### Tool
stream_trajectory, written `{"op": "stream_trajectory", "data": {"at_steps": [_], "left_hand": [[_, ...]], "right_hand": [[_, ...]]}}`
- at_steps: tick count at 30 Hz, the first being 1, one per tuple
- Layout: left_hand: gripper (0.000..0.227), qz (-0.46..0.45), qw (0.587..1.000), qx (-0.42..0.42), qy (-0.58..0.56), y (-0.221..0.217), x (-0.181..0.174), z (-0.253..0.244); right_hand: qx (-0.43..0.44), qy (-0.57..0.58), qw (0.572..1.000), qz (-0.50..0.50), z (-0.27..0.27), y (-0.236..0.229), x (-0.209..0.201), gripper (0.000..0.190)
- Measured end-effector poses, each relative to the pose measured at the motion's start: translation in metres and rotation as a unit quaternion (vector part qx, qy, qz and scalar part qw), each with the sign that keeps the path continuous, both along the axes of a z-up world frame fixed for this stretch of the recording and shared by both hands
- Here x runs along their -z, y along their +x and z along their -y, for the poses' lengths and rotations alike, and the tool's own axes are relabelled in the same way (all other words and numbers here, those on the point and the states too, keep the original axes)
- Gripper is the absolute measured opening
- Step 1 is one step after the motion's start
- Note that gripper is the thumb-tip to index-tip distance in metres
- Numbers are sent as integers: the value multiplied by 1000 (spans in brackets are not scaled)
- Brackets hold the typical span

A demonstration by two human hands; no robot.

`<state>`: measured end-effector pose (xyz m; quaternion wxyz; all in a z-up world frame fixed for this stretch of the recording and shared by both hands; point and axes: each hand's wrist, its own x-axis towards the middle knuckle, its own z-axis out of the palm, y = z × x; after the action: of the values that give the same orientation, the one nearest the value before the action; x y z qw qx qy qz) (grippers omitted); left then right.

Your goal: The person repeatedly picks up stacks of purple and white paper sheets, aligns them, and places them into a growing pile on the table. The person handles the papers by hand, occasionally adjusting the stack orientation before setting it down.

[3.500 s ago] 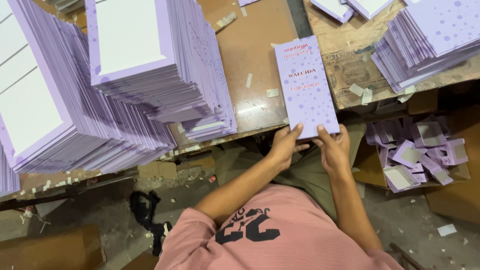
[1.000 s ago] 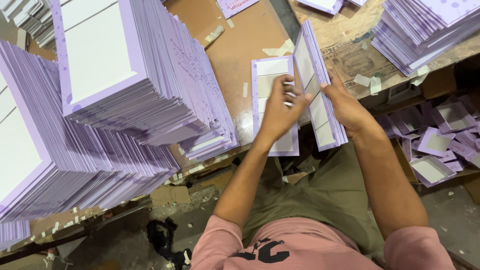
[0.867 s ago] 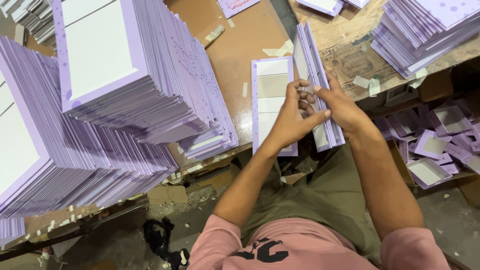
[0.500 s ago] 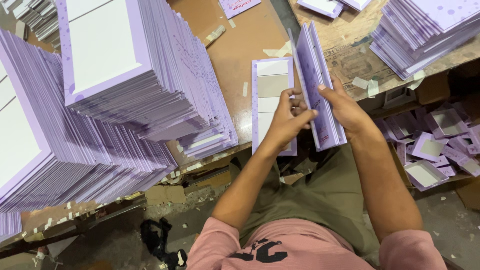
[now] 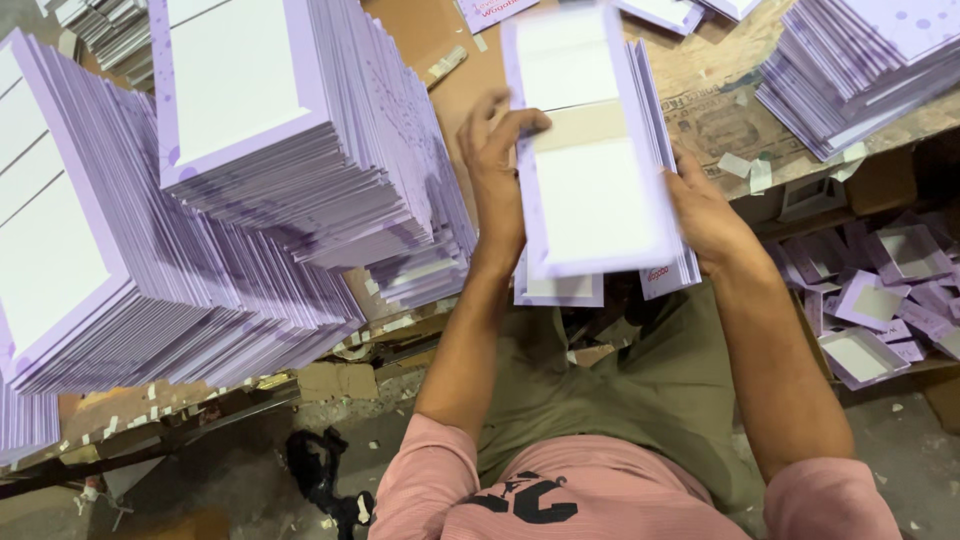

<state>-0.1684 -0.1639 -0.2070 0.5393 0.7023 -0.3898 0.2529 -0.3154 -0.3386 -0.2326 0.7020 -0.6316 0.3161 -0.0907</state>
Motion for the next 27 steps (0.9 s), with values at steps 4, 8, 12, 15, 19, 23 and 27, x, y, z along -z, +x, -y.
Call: {"op": "stream_trajectory", "data": {"at_steps": [4, 8, 12, 15, 19, 23, 27], "left_hand": [[24, -124, 992, 40, 1, 11, 35, 7], [20, -348, 918, 175, -72, 17, 67, 10], [24, -366, 909, 53, 193, 13, 75, 12], [35, -335, 934, 56, 109, 7, 73, 11], [36, -317, 941, -11, 114, 2, 68, 1], [45, -53, 953, -160, 251, -13, 59, -9], [52, -337, 930, 125, 76, -37, 48, 14]], "right_hand": [[-9, 6, 1000, 23, 1, 4, 3, 62], [-6, 11, 1000, 24, 1, 4, 8, 61], [-9, 12, 1000, 28, 2, 5, 12, 61], [-11, -5, 1000, 28, 2, 4, 12, 60], [-17, -18, 999, 36, 4, 3, 13, 61], [-13, 15, 999, 40, 3, 3, 15, 62], [-20, 59, 994, 89, 4, 3, 18, 61]]}}
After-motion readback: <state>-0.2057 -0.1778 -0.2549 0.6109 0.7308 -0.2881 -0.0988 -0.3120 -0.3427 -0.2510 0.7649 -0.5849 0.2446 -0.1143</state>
